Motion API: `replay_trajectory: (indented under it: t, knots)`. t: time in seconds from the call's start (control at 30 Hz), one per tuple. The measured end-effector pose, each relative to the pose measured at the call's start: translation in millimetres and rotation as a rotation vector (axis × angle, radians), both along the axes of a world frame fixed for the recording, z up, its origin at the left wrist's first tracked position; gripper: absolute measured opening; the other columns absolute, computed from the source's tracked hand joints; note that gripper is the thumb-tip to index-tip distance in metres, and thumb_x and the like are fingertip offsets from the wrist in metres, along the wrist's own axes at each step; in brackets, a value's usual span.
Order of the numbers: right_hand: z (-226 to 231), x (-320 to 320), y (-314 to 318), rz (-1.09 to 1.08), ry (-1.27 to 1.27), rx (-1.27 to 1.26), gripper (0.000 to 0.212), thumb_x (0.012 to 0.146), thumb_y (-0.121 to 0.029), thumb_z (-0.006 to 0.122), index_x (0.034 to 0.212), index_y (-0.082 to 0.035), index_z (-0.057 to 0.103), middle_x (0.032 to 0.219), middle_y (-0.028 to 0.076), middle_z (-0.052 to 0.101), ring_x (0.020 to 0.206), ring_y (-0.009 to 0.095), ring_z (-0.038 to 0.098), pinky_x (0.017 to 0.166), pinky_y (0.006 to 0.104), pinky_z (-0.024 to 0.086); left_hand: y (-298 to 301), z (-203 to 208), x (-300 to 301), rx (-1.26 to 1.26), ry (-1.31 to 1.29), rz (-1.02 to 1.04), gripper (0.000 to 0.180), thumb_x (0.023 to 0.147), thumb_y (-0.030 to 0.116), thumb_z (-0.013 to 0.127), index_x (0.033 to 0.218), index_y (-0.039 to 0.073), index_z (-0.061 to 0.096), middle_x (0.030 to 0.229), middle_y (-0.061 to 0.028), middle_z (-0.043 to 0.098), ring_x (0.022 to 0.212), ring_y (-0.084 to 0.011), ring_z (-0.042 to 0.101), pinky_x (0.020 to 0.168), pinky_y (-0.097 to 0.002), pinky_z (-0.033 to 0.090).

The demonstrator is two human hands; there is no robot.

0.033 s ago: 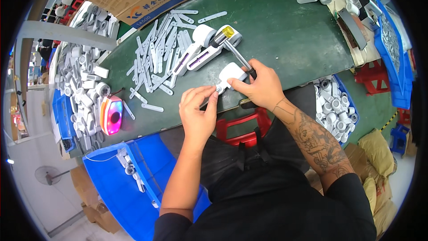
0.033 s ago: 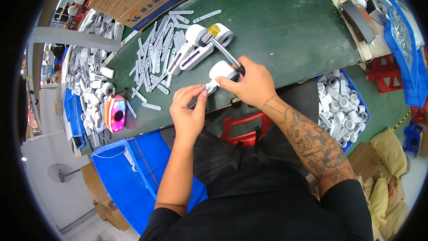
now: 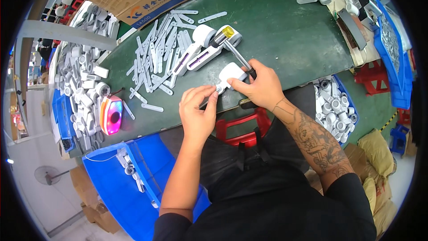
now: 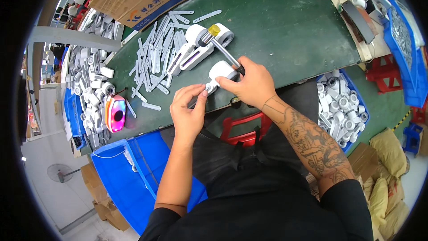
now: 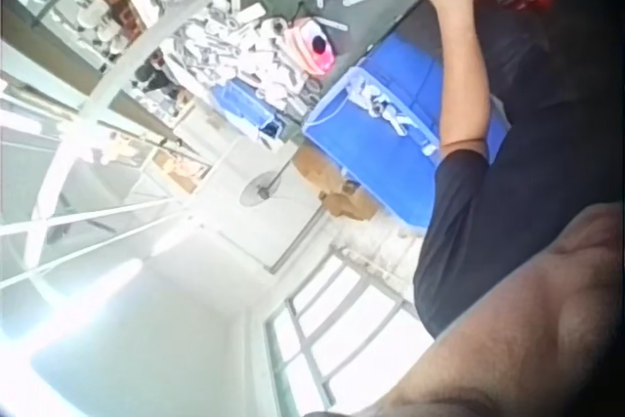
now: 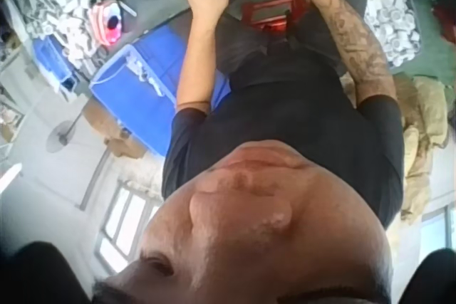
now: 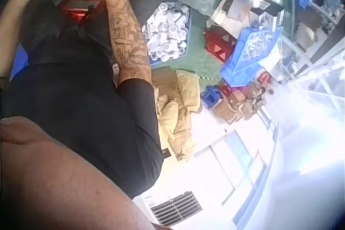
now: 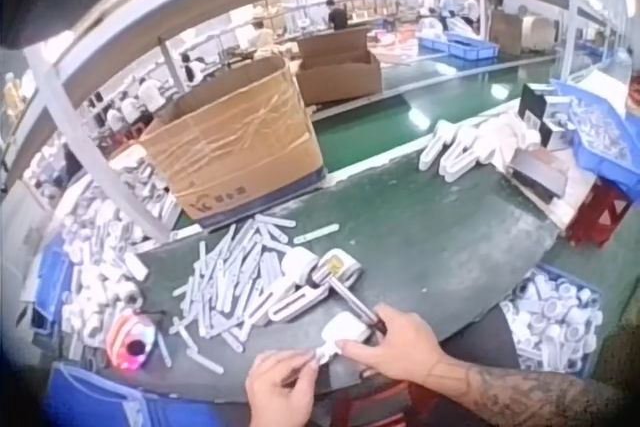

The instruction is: The person assembles plastic components by inserting metal strips into the slots of plastic housings and tapping them into place using a small mallet.

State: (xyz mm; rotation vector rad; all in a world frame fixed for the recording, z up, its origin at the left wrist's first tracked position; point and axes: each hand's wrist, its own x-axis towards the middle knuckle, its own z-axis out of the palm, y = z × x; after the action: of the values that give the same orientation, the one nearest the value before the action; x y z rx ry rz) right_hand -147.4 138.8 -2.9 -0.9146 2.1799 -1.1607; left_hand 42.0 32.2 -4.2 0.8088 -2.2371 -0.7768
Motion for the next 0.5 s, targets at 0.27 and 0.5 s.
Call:
replay_trajectory:
  t: [0.27,0.5]
  knots:
    - [21,15,48,0.098,0.252,-0.232,0.039,0.103,-0.024,0.068,0.139,-0.011,0.067,0.085,0.012,0.07,0.071,0.033,0.069,0.064,0.0442,0.054,-10,-15,5,0.426,0.119,-0.008,0.012,0.091,0.007,0.083,0.1,-0.001,0.079,0.105,-0.0162,0.082,0.097,-0.0235,0.079,0.088,-0.0352,0.059]
    - [62,28,67,0.277,0.445,0.043,0.048,0.103,-0.016,0.066,0.151,-0.023,0.063,0.08,0.008,0.061,0.069,0.03,0.066,0.061,0.0417,0.055,-12,-15,7,0.517,0.11,-0.027,0.013,0.094,0.004,0.082,0.098,-0.005,0.075,0.108,-0.0169,0.081,0.1,-0.0152,0.073,0.092,-0.0303,0.056]
